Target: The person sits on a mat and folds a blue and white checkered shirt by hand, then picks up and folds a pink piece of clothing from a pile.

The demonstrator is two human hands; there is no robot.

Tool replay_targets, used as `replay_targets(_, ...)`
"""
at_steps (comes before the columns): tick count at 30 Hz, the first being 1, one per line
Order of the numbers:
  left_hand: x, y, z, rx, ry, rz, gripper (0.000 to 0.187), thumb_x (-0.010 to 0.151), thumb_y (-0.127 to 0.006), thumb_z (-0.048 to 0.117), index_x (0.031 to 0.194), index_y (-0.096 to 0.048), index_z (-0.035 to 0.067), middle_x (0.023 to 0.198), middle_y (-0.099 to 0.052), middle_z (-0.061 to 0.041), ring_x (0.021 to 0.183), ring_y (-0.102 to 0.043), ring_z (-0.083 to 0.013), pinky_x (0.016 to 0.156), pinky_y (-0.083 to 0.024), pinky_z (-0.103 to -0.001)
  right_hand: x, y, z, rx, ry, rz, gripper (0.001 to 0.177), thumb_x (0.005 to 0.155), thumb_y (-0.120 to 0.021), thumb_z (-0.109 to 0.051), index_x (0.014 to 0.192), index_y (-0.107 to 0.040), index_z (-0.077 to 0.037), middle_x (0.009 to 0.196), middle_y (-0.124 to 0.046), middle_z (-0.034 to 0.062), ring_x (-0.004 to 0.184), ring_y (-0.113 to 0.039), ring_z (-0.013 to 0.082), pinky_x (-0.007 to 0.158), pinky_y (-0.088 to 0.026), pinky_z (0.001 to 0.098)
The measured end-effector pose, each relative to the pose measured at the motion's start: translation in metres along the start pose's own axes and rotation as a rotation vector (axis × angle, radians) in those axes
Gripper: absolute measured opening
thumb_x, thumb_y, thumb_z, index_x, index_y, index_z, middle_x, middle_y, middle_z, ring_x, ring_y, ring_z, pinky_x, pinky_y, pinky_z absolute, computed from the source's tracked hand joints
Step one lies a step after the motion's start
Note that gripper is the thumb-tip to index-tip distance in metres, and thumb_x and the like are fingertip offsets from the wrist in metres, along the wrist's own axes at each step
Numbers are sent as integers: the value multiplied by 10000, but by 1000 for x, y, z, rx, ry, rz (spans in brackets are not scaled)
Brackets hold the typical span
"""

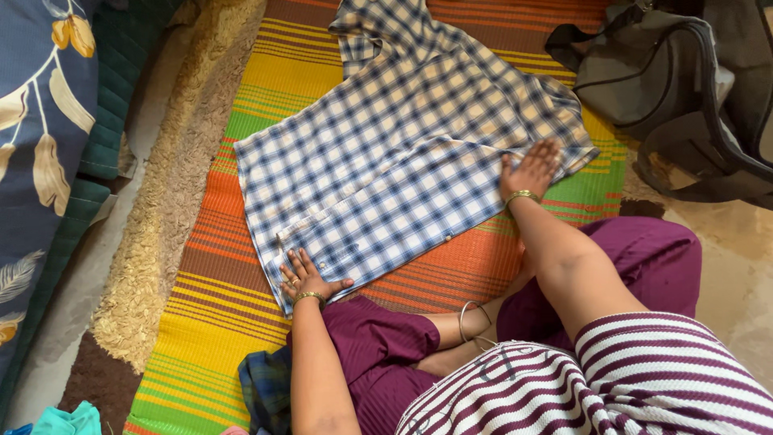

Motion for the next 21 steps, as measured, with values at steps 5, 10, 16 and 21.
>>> replay_targets(5,3,-2,0,2,16,-16,1703,430,-748,922,1579,297,222,1659,358,-75,1513,302,-373,1217,83,-588,25,1,28,86,-161,39,914,1033,-85,-646,1624,40,41,1686,156,215,1570,141,338,1282,42,463)
replay_targets(10,3,-3,0,-38,26,-24,1693,450,-760,905,1572,307,221,1648,372,-69,1500,342,-374,1207,112,-594,58,-15,61,168,-267,103,880,1050,-157,-634,1655,-20,-10,1714,83,212,1592,71,397,1308,1,496)
replay_targets(16,-2,3,0,-45,11,-25,1672,459,-761,901,1588,271,225,1656,355,-96,1507,327,-384,1208,99,-623,73,-19,73,198,-271,277,884,1087,-239,-677,1667,-128,-20,1734,-77,217,1612,-78,383,1301,-86,558)
replay_targets(21,-1,4,1,-15,24,-60,1655,457,-718,921,1586,274,227,1657,358,-88,1512,313,-392,1214,55,-631,65,5,65,155,-302,181,880,1071,-215,-694,1667,-134,-51,1729,-88,197,1593,-76,389,1276,-81,579)
Point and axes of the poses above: each hand's wrist, its own x-axis towards the middle knuckle, its own y-axis out of the back of the hand, z = x × y, the point moved 5 cm from there along x, towards the middle knuckle
